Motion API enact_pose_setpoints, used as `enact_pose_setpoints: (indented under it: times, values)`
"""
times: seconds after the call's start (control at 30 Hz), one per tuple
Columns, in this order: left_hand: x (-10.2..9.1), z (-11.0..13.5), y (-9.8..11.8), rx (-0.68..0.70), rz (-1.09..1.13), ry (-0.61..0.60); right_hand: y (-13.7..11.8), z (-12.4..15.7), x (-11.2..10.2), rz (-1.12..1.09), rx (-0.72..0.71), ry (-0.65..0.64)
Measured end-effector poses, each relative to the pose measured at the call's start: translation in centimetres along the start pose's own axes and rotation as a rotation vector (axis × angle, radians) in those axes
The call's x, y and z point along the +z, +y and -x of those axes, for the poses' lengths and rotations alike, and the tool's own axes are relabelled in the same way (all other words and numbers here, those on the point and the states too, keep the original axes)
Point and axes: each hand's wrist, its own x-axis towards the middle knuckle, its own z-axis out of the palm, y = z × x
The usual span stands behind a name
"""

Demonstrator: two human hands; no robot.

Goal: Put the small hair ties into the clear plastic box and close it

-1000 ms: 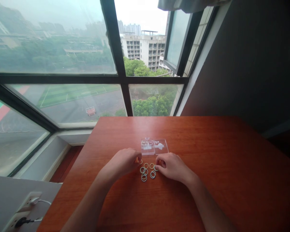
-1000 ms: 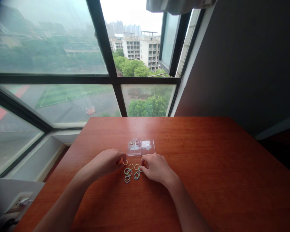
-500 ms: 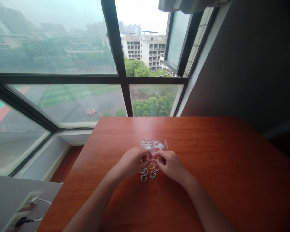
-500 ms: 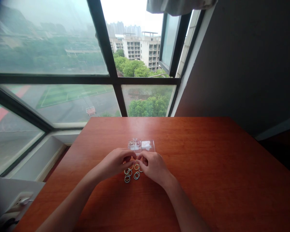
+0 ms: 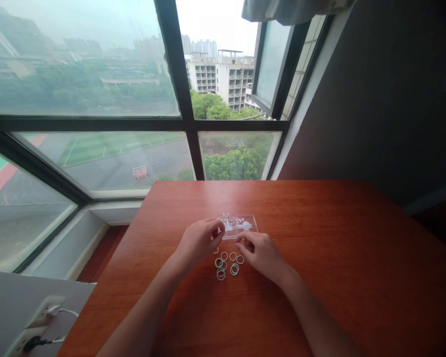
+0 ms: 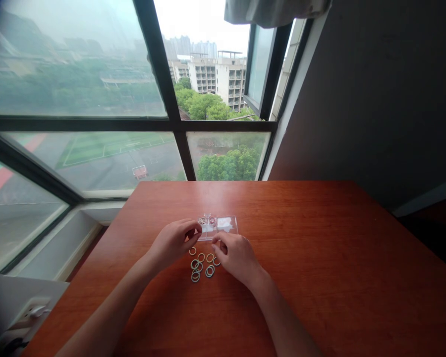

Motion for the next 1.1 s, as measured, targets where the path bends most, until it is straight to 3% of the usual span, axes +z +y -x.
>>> enact_pose_setpoints:
  times: [0.67, 0.9, 1.1]
  values:
    - [-0.3, -0.2, -0.9, -0.03, -0.083, -0.044, -0.3, 0.2, -0.4, 0.03, 0.012, -0.067]
    - [-1.0, 0.0, -0.7, -0.038, -0.073, -0.025, -0.8, 0.6, -0.7, 0.016, -0.026, -0.243]
    - [-1.1, -0.1, -0.6, -0.012, -0.078, -0.04, -1.1, 0.9, -0.8, 0.068, -0.048, -0.31]
